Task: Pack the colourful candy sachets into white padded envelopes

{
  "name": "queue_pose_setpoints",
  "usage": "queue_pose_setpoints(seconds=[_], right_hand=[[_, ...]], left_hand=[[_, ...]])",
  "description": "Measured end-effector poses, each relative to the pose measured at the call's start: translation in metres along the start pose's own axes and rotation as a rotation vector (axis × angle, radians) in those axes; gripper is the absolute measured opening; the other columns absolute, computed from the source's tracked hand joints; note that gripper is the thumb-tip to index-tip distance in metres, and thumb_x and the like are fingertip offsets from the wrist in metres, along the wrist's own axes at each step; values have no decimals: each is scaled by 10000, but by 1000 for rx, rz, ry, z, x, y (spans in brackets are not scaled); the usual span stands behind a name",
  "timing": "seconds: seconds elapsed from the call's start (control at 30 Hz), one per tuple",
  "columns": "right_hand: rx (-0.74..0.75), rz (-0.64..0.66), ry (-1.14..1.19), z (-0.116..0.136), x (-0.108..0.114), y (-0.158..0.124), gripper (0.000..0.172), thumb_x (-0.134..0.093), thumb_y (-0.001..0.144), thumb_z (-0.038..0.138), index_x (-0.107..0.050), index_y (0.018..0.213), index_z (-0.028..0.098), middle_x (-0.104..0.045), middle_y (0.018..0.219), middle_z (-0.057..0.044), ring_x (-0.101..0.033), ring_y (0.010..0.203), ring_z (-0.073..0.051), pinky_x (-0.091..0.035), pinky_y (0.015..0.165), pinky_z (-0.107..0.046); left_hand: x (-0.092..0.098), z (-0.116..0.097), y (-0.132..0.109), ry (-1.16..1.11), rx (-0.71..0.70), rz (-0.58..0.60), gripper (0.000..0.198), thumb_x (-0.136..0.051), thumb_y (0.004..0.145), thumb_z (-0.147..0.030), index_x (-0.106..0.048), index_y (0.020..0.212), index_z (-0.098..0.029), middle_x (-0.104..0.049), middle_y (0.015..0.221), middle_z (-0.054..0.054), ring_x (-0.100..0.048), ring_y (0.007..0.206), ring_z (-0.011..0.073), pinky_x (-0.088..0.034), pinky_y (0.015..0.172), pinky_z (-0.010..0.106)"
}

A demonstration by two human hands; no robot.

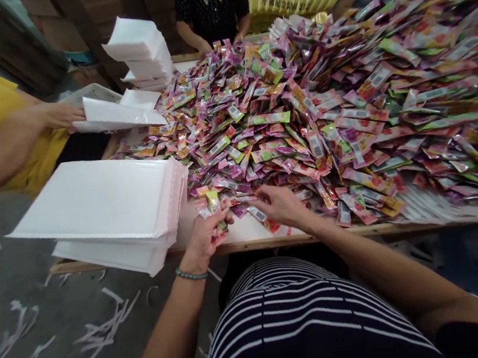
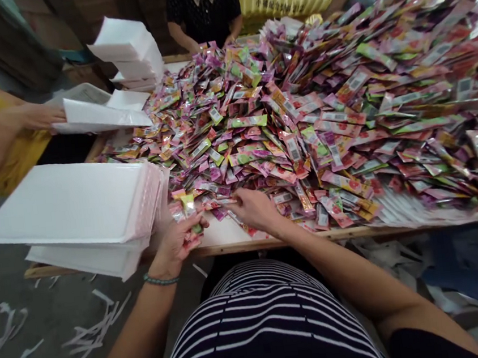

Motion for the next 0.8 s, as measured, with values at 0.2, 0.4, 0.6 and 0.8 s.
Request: queue_pose_setpoints(seconds=[0.2, 0.4, 0.6, 0.8], right_hand=[[5, 109, -446, -15, -15, -35, 161, -535, 831, 188, -690, 799, 158, -712, 835, -82, -623, 753, -175, -381, 654, -246], [264, 261, 0, 41, -31, -33, 243, -483, 907, 191, -702, 801, 194, -706, 760, -4, -600, 682, -125, -380, 634, -212], [206, -38, -486, 29, -11, 19, 415, -609, 880, 326, -576, 1241, 125, -661, 1126, -181, -579, 1057, -279, -414, 861, -330], [160, 89, -426, 20, -17, 22, 294, -535, 910, 288, -659, 1164, 207, -732, 1012, -94, -659, 896, -208, -415, 742, -252]], left_hand=[[10, 14, -29, -36, 59, -118, 366, -834, 522, -346, -659, 766, -138, -666, 628, 13, -617, 587, 124, -437, 483, 192], [-9, 26, -30, -43, 53, -79, 410, -869, 486, -343, -614, 747, -155, -531, 454, -72, -400, 353, 46, -357, 391, 180], [18, -1, 5, 74, -150, -316, 332, -808, 517, -237, -596, 761, -161, -553, 497, -59, -479, 396, 79, -352, 383, 180], [33, 2, 21, 196, -115, -359, 183, -738, 529, -131, -596, 640, -166, -476, 382, -70, -381, 314, 80, -289, 358, 205]])
Point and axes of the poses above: each hand's wrist, its own y-axis towards the middle knuckle, its own x-axis out of the back of the hand, z = x × y, the point moved 7 cm from there along y, towards the middle knuckle
